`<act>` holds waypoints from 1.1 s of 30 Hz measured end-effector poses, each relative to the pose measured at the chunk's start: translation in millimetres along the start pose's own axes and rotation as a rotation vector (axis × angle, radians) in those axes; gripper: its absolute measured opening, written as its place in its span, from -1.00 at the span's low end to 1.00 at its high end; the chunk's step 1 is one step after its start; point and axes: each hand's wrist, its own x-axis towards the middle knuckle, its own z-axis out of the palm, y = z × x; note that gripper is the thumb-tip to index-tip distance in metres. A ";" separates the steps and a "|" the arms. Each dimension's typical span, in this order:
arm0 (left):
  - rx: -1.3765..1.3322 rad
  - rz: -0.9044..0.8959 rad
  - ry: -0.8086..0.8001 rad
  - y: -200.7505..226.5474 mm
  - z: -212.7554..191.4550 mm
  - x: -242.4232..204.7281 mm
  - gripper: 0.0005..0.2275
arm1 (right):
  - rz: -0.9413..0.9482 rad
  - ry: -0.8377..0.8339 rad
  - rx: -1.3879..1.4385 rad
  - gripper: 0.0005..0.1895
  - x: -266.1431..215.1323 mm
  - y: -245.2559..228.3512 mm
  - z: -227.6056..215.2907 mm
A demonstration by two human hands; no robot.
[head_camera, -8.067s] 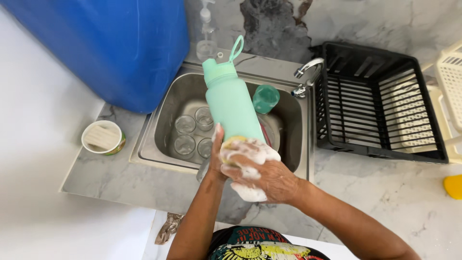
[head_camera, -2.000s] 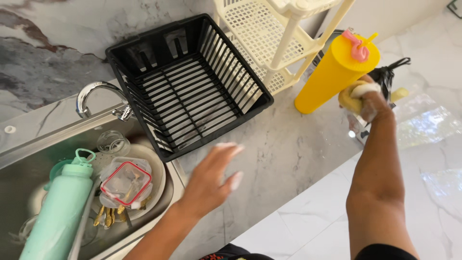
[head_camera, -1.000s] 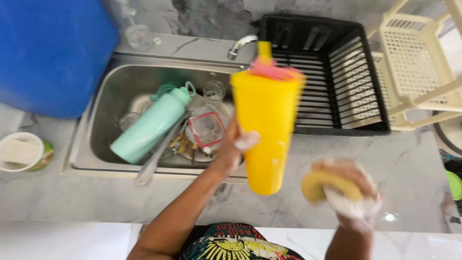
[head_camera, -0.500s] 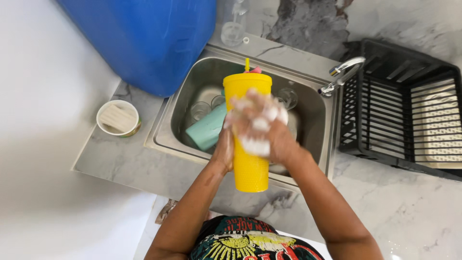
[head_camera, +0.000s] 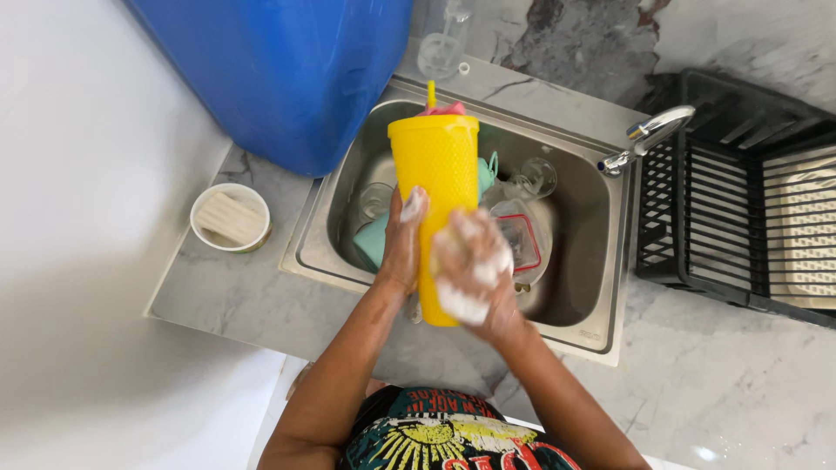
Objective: The person washes a water bottle, a tumbler, glasses, a container lid, and cutlery by hand in a sink using a sponge and soap, then rinses them under a faucet.
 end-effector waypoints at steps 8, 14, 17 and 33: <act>-0.271 0.090 -0.543 5.0 -0.4 4.4 -0.43 | 0.380 0.185 0.386 -0.50 31.5 -0.3 5.2; 0.336 0.290 -0.277 77.2 1.8 -26.6 -0.12 | 0.695 0.177 0.697 -0.46 28.2 -3.7 14.8; 0.259 0.372 -0.120 94.3 8.5 -41.3 0.15 | 0.531 0.069 0.663 -0.31 28.0 -32.0 27.8; 1.717 0.758 0.381 63.1 -290.7 -109.0 -0.32 | -0.674 -0.034 -0.104 -0.50 11.7 -60.9 290.8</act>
